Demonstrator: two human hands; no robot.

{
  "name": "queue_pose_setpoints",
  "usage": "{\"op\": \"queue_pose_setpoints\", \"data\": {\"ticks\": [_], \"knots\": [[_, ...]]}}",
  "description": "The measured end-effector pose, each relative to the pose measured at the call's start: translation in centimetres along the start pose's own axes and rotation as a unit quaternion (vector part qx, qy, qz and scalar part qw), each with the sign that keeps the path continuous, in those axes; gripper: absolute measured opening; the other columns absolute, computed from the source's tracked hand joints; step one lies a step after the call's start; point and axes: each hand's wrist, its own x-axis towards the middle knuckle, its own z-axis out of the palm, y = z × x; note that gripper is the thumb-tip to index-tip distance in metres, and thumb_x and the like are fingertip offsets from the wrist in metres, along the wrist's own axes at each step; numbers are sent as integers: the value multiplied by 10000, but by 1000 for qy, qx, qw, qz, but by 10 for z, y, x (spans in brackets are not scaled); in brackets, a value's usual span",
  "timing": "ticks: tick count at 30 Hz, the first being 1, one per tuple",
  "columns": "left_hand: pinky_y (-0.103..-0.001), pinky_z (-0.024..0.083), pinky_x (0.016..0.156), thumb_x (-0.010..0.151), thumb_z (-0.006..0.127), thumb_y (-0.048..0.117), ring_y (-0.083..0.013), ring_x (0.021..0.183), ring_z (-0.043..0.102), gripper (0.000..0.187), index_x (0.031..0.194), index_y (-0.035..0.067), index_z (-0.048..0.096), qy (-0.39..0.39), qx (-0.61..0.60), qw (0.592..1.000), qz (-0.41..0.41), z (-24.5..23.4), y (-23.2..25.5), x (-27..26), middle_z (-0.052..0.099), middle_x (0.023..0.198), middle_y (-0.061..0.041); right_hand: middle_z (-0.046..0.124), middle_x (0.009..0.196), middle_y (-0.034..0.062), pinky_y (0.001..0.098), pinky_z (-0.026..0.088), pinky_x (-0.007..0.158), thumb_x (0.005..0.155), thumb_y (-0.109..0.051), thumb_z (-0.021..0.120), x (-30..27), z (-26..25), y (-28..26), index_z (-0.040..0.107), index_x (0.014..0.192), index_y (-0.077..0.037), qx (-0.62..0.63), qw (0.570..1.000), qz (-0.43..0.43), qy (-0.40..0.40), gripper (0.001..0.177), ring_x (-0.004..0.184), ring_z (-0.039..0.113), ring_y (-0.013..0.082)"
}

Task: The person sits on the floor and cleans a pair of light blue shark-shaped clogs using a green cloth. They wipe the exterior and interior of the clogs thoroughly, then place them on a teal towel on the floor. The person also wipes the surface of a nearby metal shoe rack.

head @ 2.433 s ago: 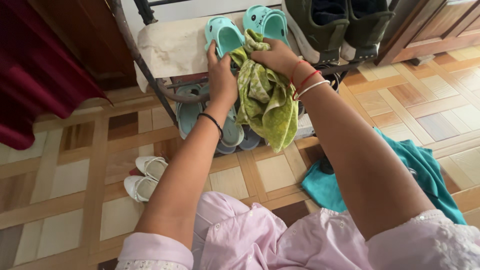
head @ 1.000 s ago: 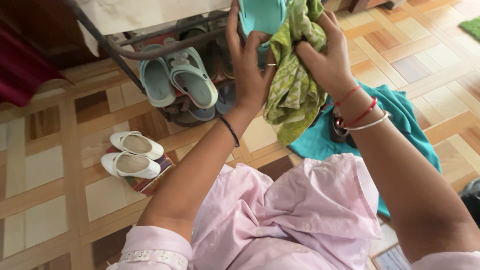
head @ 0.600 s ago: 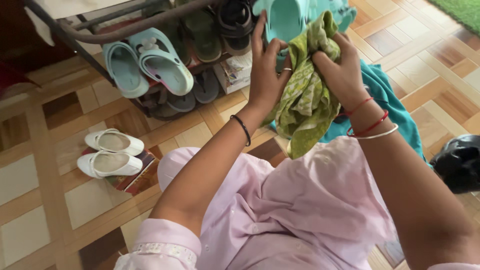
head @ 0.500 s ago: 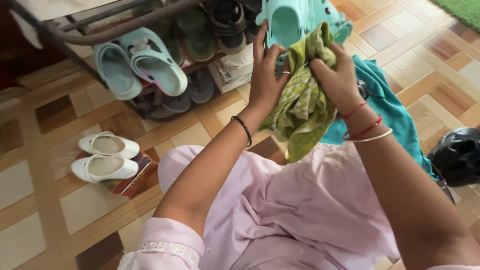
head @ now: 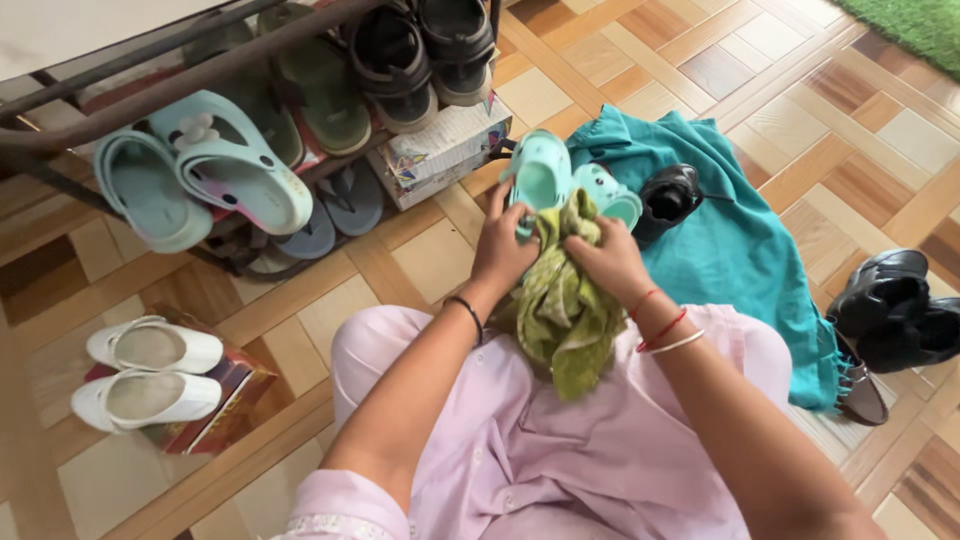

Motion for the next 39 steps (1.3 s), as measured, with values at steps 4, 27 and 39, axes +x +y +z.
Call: {"op": "queue_pose_setpoints", "data": {"ticks": [4,27,39], "knots": [[-466,524,1013,744,744,50,-463,1312,536,256,967,74,619,-10,14,1000,-25,9,-21,-29,441,1545,-216,593,1295,272,425,478,1028,794,-394,730,-15,18,8,663,1252,59,-2,999,22,-34,648,1185,604,406],[-485,495,1011,894,554,161,-447,1232,599,483,1375,122,545,-182,17,959,-216,11,-63,-42,621,1400,-236,664,1236,271,417,513,999,786,-378,773,12,11,-13,527,1381,-25,-60,990,31,-126,734,1178,655,392],[-339,496,1012,917,459,53,-229,1195,640,491,1396,21,563,73,-305,947,-66,-122,60,129,680,1303,-128,576,1432,162,372,504,1077,855,-185,808,46,-49,-232,260,1598,-47,344,904,-254,-20,934,1290,586,251]]}}
